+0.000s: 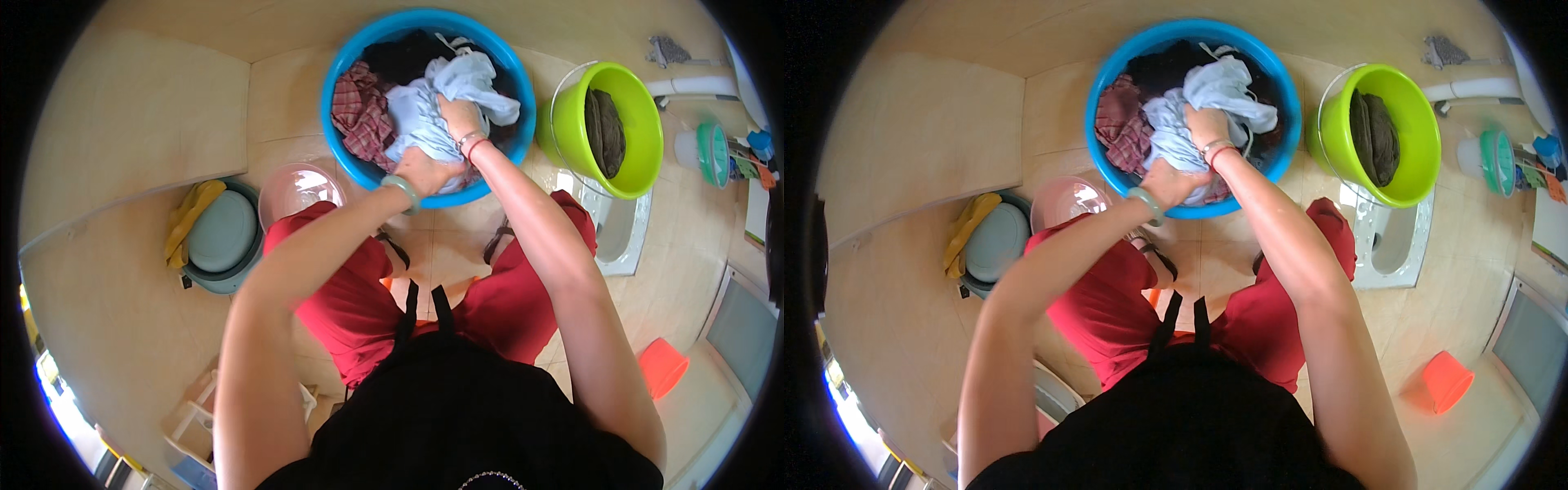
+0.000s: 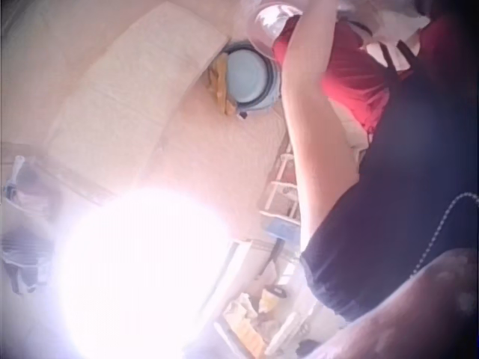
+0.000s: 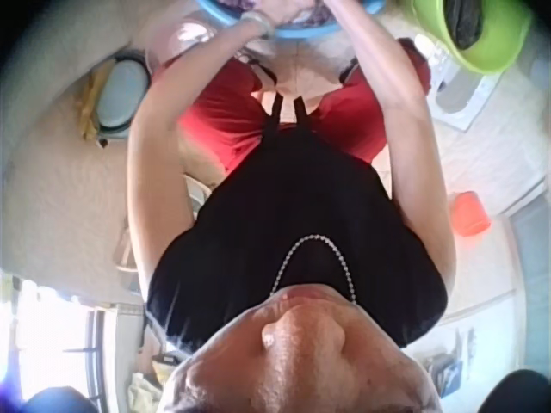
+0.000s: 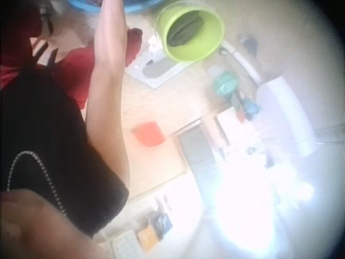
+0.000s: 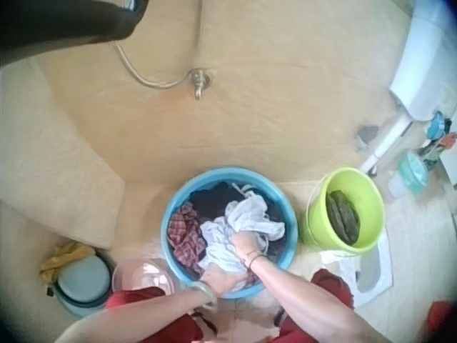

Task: The person hand-washes a load of clothes in a blue basin filled with soapy water. They scrub and rinse various items, including a dark garment, a light blue shirt, a black top, and a red plaid shirt, before transferring them one by one into a green bucket.

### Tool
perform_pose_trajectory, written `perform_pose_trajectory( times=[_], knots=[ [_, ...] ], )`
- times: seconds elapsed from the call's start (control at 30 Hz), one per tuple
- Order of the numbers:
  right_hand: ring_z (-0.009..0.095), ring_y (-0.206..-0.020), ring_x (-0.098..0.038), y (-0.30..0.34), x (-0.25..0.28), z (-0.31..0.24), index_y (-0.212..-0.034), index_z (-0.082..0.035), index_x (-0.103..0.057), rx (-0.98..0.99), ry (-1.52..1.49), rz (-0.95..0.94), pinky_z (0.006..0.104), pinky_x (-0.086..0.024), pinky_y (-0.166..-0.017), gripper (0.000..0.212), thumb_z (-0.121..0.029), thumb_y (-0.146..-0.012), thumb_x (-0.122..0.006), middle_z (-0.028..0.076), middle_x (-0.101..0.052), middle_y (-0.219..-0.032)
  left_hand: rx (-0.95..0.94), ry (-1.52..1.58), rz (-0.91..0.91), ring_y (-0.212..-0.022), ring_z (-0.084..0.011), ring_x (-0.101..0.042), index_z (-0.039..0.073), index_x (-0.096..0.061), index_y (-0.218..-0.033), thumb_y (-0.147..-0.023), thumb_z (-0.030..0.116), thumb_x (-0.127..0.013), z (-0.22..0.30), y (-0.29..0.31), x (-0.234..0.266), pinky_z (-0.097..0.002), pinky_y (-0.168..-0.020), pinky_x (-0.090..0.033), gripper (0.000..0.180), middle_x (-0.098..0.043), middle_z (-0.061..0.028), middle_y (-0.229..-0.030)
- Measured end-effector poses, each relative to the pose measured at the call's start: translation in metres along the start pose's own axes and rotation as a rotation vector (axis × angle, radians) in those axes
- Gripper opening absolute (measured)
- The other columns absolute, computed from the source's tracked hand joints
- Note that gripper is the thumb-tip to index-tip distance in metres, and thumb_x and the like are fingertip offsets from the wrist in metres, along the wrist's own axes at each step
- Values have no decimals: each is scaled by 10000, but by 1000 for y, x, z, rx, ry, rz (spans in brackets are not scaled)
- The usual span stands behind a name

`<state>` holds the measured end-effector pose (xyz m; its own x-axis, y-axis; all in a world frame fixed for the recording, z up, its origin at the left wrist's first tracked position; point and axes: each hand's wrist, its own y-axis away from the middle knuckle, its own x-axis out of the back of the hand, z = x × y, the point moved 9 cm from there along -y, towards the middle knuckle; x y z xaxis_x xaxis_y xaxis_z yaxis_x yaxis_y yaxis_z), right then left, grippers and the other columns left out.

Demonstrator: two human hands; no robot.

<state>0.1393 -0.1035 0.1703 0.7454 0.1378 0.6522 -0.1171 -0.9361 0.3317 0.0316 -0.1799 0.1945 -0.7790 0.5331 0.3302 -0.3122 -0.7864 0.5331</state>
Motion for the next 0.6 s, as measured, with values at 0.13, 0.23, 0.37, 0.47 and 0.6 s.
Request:
perform_pose_trajectory(
  times=[0.13,0.23,0.37,0.47,0.6],
  knots=[
    [321,-966,-670,-26,-15,58,-993,74,-695,-239,-180,-48,380,-500,-872,583,-487,-917,-557,221,-709,-982,-40,-28,26,-1038,-305,-647,-69,-593,-1198,-721,473,-765,3,-12,-8,-375,-914,-493,742,-670,-229,-1111],
    [238,-1076,-625,-1,-30,32,-1224,41,-607,-327,-1296,-323,347,-497,-931,631,-490,-886,-640,118,-644,-1213,106,138,-65,-1083,-319,-626,-183,-539,-1197,-687,563,-760,2,5,2,-365,-925,-482,930,-632,-279,-1148],
    [224,-1122,-611,34,6,-6,-1293,32,-550,-360,-1286,-402,364,-491,-978,705,-522,-875,-671,129,-621,-1247,198,367,-140,-1093,-271,-620,-188,-438,-1305,-714,563,-758,16,16,3,-348,-937,-478,1008,-598,-226,-1231],
    [225,-941,-680,45,23,-17,-1146,85,-631,-324,-1096,-300,341,-548,-848,478,-286,-857,-721,153,-681,-1084,-90,847,-260,-1080,-259,-629,-100,-417,-1368,-821,494,-714,39,22,-7,-334,-960,-483,860,-611,-147,-1238],
    [216,-874,-688,40,47,-12,-1073,84,-655,-255,-1025,-224,320,-554,-789,365,-194,-841,-696,143,-696,-1024,-17,1502,-404,-1256,-250,-521,75,-374,-1450,-886,534,-645,45,27,-3,-440,-1086,-391,776,-537,-108,-1356]
  ],
)
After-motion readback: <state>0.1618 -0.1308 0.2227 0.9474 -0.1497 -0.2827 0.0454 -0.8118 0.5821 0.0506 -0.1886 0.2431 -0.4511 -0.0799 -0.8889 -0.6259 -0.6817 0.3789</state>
